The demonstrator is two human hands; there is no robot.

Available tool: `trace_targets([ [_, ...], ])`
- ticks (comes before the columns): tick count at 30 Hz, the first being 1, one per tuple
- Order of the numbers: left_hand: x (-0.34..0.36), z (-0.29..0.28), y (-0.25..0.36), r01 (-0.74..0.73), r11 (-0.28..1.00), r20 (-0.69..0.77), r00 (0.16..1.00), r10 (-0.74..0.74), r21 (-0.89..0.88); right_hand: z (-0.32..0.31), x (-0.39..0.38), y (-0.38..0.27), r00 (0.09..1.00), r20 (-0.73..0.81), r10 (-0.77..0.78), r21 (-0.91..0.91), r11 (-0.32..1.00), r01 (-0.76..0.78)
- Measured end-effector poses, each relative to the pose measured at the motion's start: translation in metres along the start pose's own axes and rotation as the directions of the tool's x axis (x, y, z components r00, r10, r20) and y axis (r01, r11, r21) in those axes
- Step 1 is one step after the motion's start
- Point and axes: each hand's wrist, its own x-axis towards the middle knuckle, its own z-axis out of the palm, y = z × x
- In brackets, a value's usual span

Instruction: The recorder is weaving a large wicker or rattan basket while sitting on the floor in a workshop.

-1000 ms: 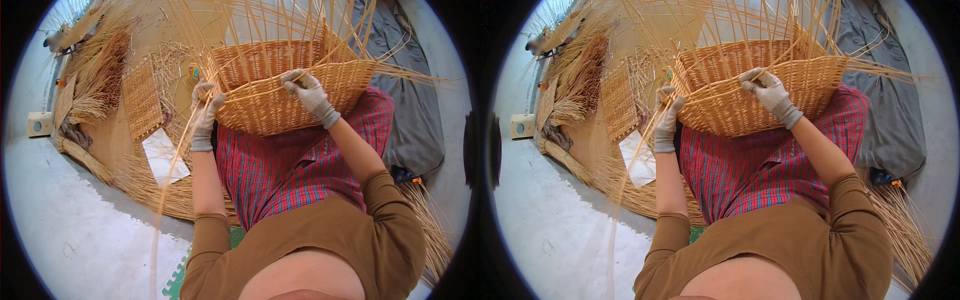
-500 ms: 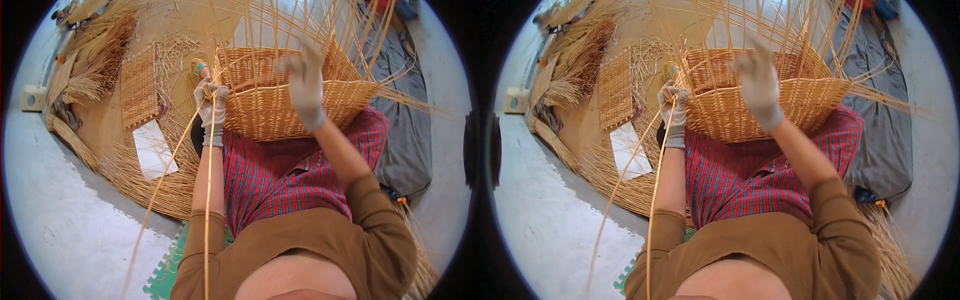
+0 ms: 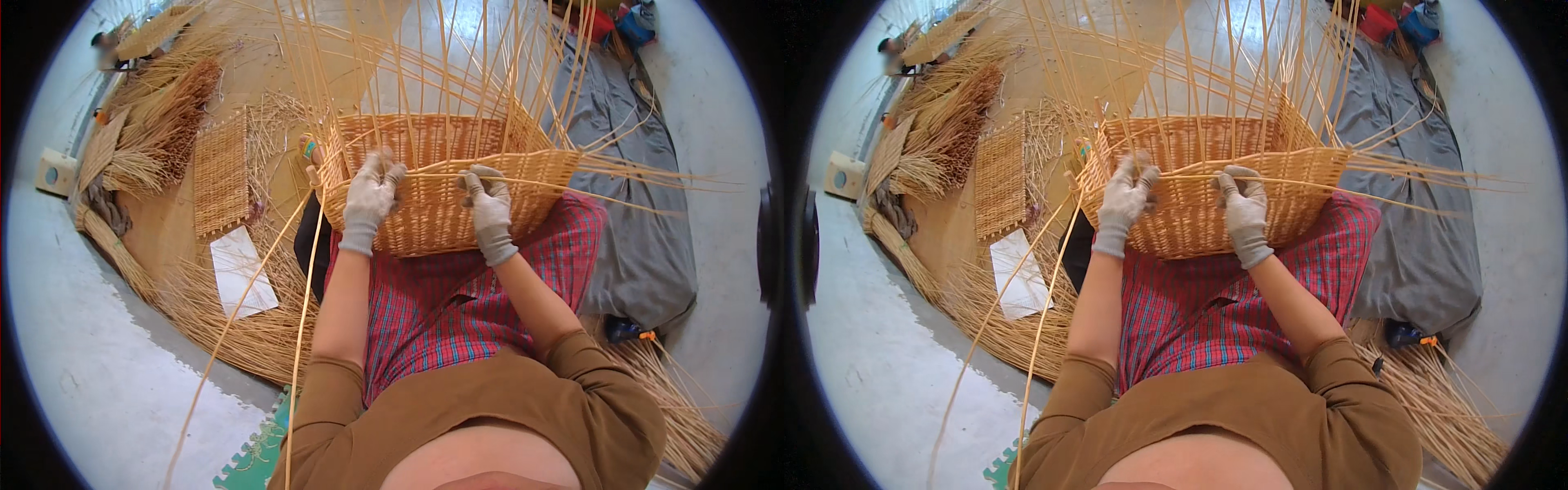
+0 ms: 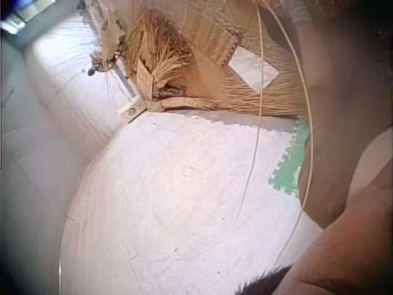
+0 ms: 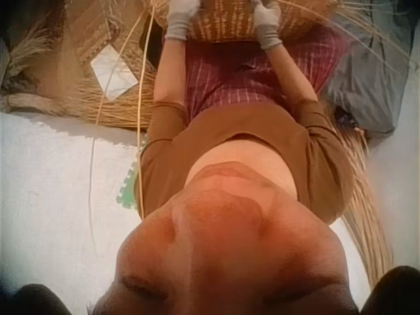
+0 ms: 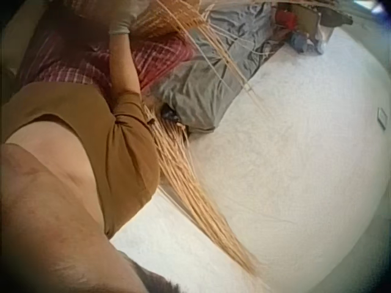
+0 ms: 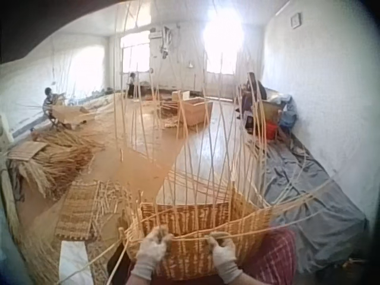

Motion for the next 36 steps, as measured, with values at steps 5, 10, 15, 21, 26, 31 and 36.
trace_targets([
  [5,0.014,0.017,-0.028,0.151,0.982,-0.017,0.988,-0.151,0.117,0.133,0.059,-0.075,0.715,0.509,-0.479,-0.593,0.407,0.695],
  [10,0.011,-0.002,-0.018,0.286,0.943,0.000,0.957,-0.290,0.173,0.091,0.058,-0.082,0.803,0.334,-0.494,-0.210,0.792,0.574],
  [15,-0.020,0.049,0.003,-0.420,0.651,0.084,0.872,0.481,0.632,-0.030,0.055,-0.023,0.868,0.018,-0.497,-0.073,0.865,0.497],
  [21,-0.023,0.090,-0.024,-0.444,0.413,0.355,0.893,0.276,0.795,0.028,0.098,-0.110,0.616,0.512,-0.598,-0.528,0.347,0.776],
  [26,-0.005,0.093,-0.024,-0.543,0.176,0.467,0.816,0.340,0.821,-0.082,0.076,-0.063,0.761,0.035,-0.648,0.010,0.762,0.648],
  [31,-0.034,0.166,0.004,-0.608,0.250,0.493,0.774,0.397,0.753,-0.076,0.097,-0.125,0.484,0.463,-0.742,-0.593,0.146,0.792],
  [36,-0.018,0.175,-0.022,-0.578,0.077,0.521,0.779,0.349,0.812,-0.090,0.128,-0.150,0.692,0.312,-0.651,-0.240,0.650,0.721],
])
